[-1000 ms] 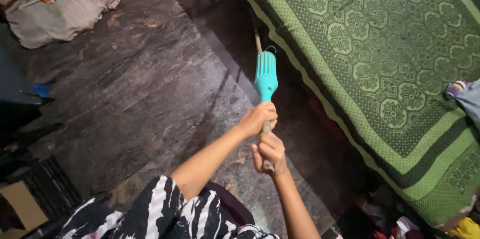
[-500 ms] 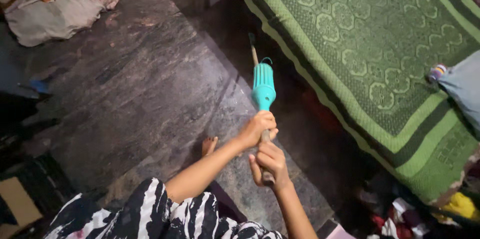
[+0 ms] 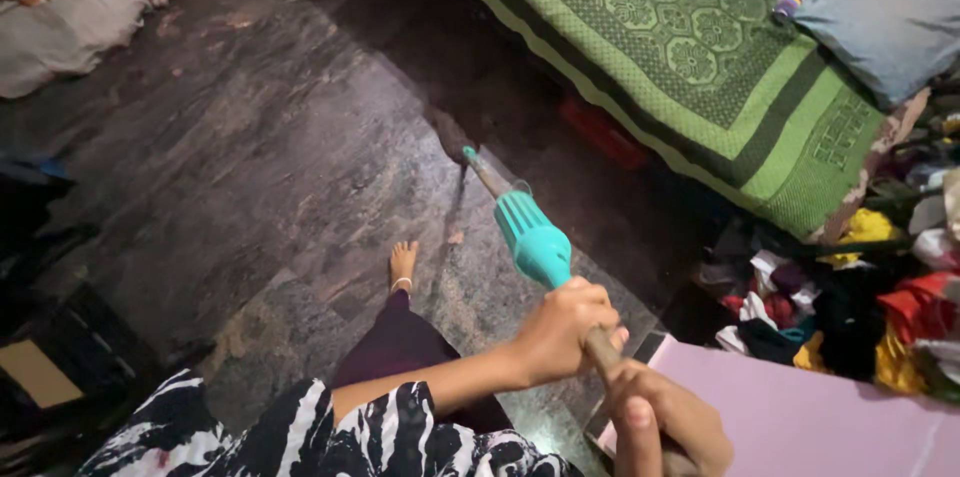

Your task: The person mops a tiled floor using a teal mop with a wooden handle. They move the mop back and forth across the floor, covering areas near a bed and a table.

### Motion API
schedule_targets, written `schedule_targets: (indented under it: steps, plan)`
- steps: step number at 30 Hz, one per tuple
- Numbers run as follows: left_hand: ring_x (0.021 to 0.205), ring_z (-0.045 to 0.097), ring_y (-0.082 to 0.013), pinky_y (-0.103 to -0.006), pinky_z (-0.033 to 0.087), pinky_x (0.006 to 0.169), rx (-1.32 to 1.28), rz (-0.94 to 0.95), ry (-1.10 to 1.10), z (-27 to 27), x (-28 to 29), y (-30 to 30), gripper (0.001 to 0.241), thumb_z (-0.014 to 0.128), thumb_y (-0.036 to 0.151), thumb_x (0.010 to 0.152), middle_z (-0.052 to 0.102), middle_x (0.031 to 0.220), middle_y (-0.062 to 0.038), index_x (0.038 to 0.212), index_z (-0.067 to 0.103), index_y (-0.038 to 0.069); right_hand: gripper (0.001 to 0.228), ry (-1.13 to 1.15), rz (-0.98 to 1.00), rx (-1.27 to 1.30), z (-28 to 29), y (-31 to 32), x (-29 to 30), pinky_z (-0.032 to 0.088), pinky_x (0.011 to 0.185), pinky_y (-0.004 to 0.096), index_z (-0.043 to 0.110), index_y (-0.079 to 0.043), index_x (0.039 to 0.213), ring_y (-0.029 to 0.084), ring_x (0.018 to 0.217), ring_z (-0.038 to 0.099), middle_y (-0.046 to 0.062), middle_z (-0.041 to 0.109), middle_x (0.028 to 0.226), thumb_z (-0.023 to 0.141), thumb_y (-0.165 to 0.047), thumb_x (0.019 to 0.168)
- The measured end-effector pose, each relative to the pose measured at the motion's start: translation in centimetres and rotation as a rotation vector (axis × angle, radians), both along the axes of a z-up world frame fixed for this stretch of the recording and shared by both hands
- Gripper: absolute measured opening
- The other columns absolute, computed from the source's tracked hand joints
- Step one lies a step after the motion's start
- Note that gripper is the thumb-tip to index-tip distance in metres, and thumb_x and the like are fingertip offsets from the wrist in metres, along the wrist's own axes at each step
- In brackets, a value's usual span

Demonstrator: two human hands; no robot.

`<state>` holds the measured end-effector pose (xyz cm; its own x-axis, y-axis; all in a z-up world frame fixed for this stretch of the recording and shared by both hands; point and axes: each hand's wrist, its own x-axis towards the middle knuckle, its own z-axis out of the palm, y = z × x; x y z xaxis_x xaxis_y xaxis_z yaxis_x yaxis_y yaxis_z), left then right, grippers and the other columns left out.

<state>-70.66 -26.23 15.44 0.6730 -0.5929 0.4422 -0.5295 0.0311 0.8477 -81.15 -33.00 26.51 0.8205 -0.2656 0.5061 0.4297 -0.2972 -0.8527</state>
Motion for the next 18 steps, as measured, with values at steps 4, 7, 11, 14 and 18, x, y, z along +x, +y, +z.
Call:
schedule_targets:
  steps: [4, 7, 11, 14, 18]
  plan:
    - [0.088, 0.061, -0.0336, -0.0444, 0.052, 0.078, 0.013, -0.075, -0.025, 0.3, -2.0, 0.2, 0.026, 0.071, 0.024, 0.093, 0.064, 0.085, -0.010, 0.074, 0.065, 0.007, 0.035, -0.146, 0.018, 0.170, -1.4, 0.9, -2.2, 0.057, 0.085, 0.048, 0.049, 0.002, 0.070, 0.013, 0.056, 0.048, 0.007, 0.051, 0.062, 0.053, -0.007, 0.104]
    - [0.084, 0.061, -0.0326, -0.0446, 0.052, 0.074, 0.076, -0.070, -0.048, -0.7, -2.1, 0.5, 0.028, 0.071, 0.023, 0.093, 0.063, 0.081, -0.010, 0.071, 0.065, 0.007, 0.036, -0.202, -0.079, 0.146, -3.1, 1.8, -2.1, 0.050, 0.065, 0.035, 0.049, 0.002, 0.068, 0.015, 0.054, 0.048, 0.007, 0.051, 0.061, 0.055, -0.008, 0.102]
    - [0.084, 0.061, -0.0322, -0.0441, 0.052, 0.074, 0.014, -0.029, -0.099, -2.3, -1.1, 0.6, 0.024, 0.071, 0.020, 0.091, 0.063, 0.081, -0.009, 0.071, 0.064, 0.007, 0.033, -0.165, -0.111, 0.031, -3.9, 2.4, -1.5, 0.050, 0.060, 0.033, 0.048, -0.001, 0.067, 0.017, 0.054, 0.051, 0.007, 0.052, 0.061, 0.055, -0.006, 0.099]
    - [0.084, 0.062, -0.0316, -0.0433, 0.053, 0.074, -0.002, -0.023, -0.113, -3.7, 0.7, 1.1, 0.023, 0.072, 0.019, 0.091, 0.063, 0.082, -0.008, 0.072, 0.064, 0.007, 0.028, -0.170, -0.110, -0.073, -4.6, 2.8, 0.3, 0.051, 0.061, 0.034, 0.050, 0.001, 0.068, 0.020, 0.055, 0.054, 0.008, 0.053, 0.062, 0.055, -0.003, 0.096]
    - [0.088, 0.065, -0.0305, -0.0420, 0.055, 0.077, -0.001, 0.001, -0.104, -6.0, 4.2, 1.7, 0.020, 0.071, 0.018, 0.090, 0.065, 0.084, -0.008, 0.075, 0.065, 0.007, 0.023, -0.155, -0.057, -0.152, -6.5, 3.1, 4.0, 0.051, 0.060, 0.033, 0.050, 0.002, 0.067, 0.022, 0.055, 0.056, 0.010, 0.055, 0.063, 0.054, 0.002, 0.090]
